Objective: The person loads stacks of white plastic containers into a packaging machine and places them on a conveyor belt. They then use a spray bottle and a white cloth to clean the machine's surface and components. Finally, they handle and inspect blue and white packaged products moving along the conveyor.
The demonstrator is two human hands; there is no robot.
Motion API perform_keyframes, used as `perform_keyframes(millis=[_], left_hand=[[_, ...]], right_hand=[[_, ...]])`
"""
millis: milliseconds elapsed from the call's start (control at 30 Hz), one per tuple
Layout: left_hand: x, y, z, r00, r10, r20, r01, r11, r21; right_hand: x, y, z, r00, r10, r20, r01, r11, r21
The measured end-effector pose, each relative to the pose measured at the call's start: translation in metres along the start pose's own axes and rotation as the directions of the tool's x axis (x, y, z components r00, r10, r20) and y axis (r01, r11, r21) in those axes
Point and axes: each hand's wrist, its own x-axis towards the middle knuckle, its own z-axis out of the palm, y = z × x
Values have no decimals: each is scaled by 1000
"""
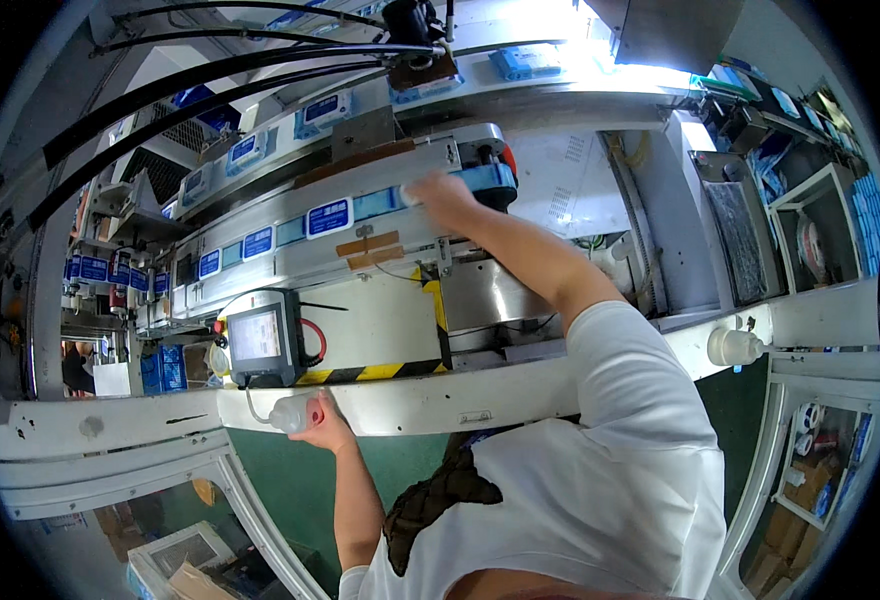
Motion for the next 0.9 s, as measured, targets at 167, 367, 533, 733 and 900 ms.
perform_keyframes(millis=[167, 367, 533, 733, 900], left_hand=[[-1, 0, 0, 999, 3, -44, -2, 1000, 25], [1, -4, 2, 997, 20, -77, -18, 1000, 23], [1, -4, 2, 995, 84, -47, -90, 988, -127], [3, -3, 2, 995, 81, -59, -82, 997, -14], [2, -5, 2, 995, 77, -63, -77, 997, 5]], right_hand=[[1, 3, -13, 996, 48, 70, -46, 998, -38], [4, 15, -39, 952, 162, 260, -209, 964, 167], [11, -6, -18, 999, -4, 38, 11, 984, -180], [7, -6, -1, 1000, 19, 24, -21, 994, 104], [14, -2, 7, 1000, 9, -21, -8, 1000, 16]])
